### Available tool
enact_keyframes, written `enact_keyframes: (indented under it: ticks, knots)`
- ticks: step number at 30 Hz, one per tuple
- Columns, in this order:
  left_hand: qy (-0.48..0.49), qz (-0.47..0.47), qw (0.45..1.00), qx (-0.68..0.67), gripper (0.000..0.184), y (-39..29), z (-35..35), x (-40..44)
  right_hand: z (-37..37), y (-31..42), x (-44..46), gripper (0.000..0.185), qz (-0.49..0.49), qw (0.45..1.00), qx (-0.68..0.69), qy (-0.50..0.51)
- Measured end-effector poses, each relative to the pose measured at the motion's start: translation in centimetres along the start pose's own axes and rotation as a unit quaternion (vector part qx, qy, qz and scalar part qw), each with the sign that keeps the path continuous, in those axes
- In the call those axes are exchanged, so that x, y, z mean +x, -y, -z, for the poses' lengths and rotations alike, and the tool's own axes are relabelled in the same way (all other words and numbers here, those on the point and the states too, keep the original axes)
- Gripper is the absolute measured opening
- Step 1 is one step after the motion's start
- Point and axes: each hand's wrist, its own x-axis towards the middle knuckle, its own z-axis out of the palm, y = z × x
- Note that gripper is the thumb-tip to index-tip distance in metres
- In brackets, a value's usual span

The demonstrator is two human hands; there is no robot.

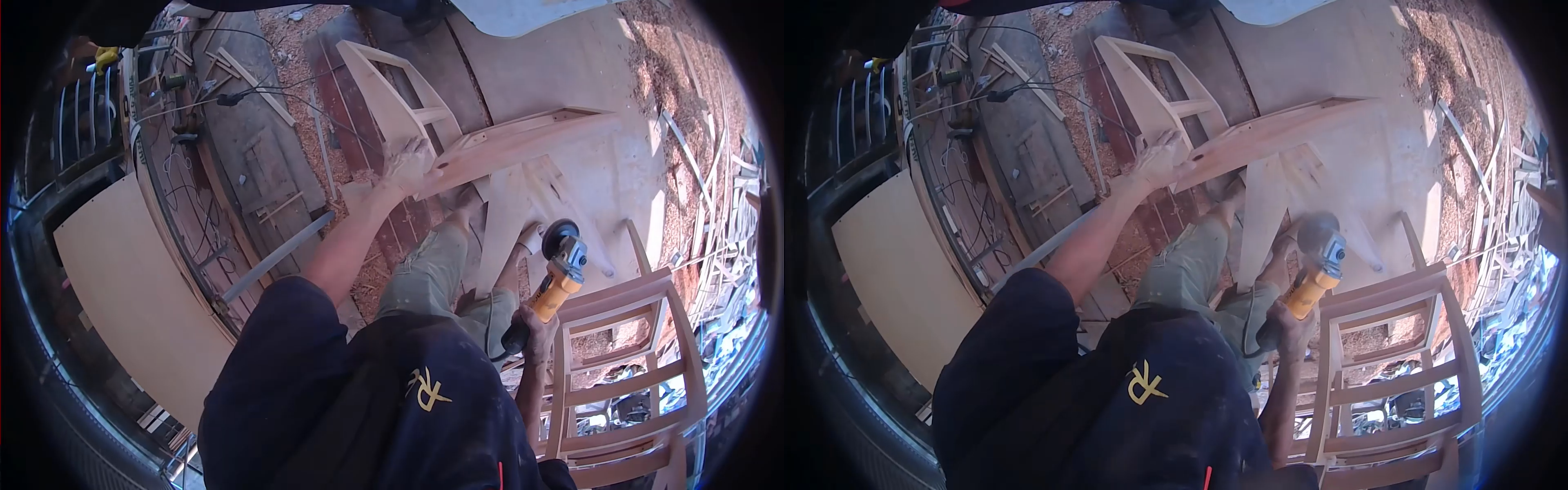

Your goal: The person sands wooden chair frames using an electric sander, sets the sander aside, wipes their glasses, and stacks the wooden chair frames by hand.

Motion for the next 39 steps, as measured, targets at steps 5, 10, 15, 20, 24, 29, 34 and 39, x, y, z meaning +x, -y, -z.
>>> enact_keyframes:
  ticks: [5,10,15,20,24,29,34,39]
  knots:
    - [-0.016,-0.066,0.977,0.203,0.107,1.5,0.1,4.4,-1.4,0.0,-0.7,0.037,-0.023,0.999,0.014,-0.024]
    - [0.143,-0.044,0.920,0.361,0.115,0.1,4.0,6.4,-1.1,-1.5,-1.2,0.039,-0.023,0.999,0.016,-0.030]
    - [0.241,-0.033,0.864,0.441,0.118,-0.5,5.3,10.5,-0.7,-1.6,-1.5,0.039,-0.035,0.999,-0.001,-0.031]
    - [0.242,-0.066,0.872,0.421,0.114,0.8,6.3,11.0,-0.4,-2.1,-2.5,0.037,-0.049,0.996,-0.014,-0.068]
    - [0.143,-0.074,0.908,0.386,0.095,2.6,5.5,7.4,0.3,-2.3,-3.0,0.031,-0.060,0.996,0.016,-0.069]
    - [0.226,-0.010,0.948,0.223,0.070,0.7,4.0,2.5,0.9,-3.5,-3.1,0.031,-0.070,0.995,0.008,-0.068]
    - [0.231,0.225,0.937,-0.132,0.072,4.9,-1.9,1.2,0.7,-3.6,-4.0,0.033,-0.058,0.996,0.005,-0.068]
    - [0.082,0.285,0.809,-0.507,0.090,7.9,-8.8,0.5,2.1,-5.7,-4.7,0.036,-0.048,0.998,-0.013,-0.036]
